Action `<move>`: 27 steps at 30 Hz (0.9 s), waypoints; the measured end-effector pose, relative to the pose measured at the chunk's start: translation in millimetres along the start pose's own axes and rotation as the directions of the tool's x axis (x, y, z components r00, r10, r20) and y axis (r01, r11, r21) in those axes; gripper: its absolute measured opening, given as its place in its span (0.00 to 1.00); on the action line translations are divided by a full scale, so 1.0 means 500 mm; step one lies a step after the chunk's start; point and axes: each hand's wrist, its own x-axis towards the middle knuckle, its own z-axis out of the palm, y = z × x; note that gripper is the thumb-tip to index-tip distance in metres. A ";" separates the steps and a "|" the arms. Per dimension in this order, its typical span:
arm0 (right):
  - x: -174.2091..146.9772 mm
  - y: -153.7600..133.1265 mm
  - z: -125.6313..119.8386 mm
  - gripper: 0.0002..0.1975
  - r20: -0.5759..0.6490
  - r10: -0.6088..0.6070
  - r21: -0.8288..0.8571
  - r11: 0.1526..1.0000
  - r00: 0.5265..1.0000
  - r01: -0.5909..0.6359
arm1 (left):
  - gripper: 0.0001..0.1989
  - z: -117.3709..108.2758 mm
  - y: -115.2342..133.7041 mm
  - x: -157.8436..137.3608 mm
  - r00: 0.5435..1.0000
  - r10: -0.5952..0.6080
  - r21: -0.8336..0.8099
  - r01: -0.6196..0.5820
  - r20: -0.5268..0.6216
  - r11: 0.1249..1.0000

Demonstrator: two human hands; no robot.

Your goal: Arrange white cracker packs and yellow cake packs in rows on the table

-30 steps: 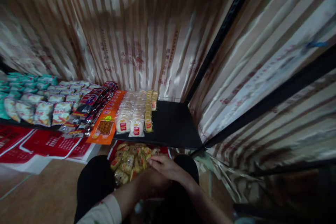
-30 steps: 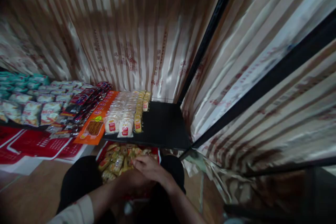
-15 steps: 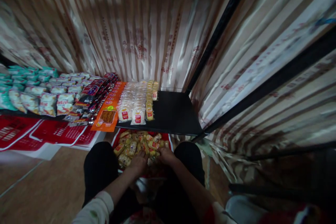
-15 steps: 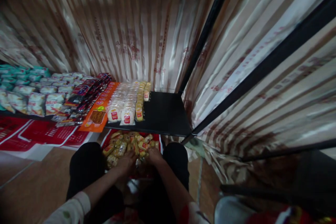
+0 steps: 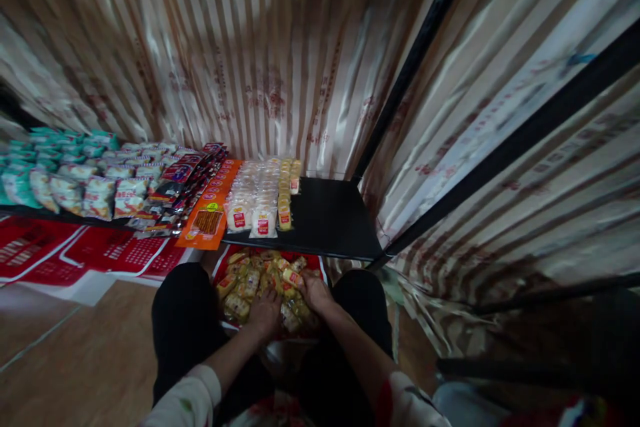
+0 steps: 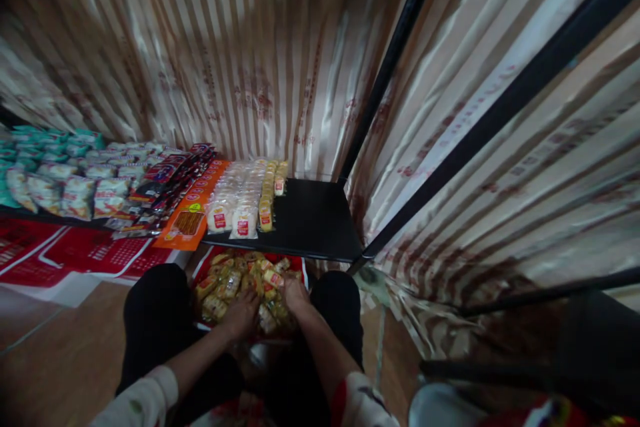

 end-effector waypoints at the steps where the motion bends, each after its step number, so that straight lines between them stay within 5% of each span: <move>1: 0.001 0.000 0.004 0.21 0.006 -0.002 0.002 1.000 1.000 0.002 | 0.22 0.000 0.001 -0.001 1.000 -0.002 0.004 0.002 0.003 1.000; 8: 0.002 0.003 0.002 0.29 0.043 -0.024 -0.008 1.000 0.999 0.025 | 0.22 -0.003 0.001 0.006 1.000 -0.006 0.013 0.006 -0.010 1.000; 15: -0.003 0.007 -0.006 0.14 0.055 -0.041 -0.037 0.998 0.998 0.043 | 0.20 -0.008 0.000 0.009 1.000 0.011 -0.043 -0.012 -0.026 0.999; 20: -0.005 0.010 -0.021 0.14 -0.043 -0.148 -0.061 0.988 0.988 0.145 | 0.23 -0.052 0.009 0.025 0.972 -0.187 -0.197 0.158 -0.142 0.968; 23: -0.007 0.004 -0.040 0.13 -0.096 -0.222 0.038 0.973 0.970 0.227 | 0.29 -0.074 0.004 0.036 0.939 -0.251 -0.307 0.174 -0.234 0.936; 27: -0.011 -0.004 -0.071 0.12 -0.062 -0.269 0.282 0.919 0.961 0.276 | 0.25 -0.081 -0.007 0.049 0.955 -0.122 -0.406 0.002 -0.269 0.914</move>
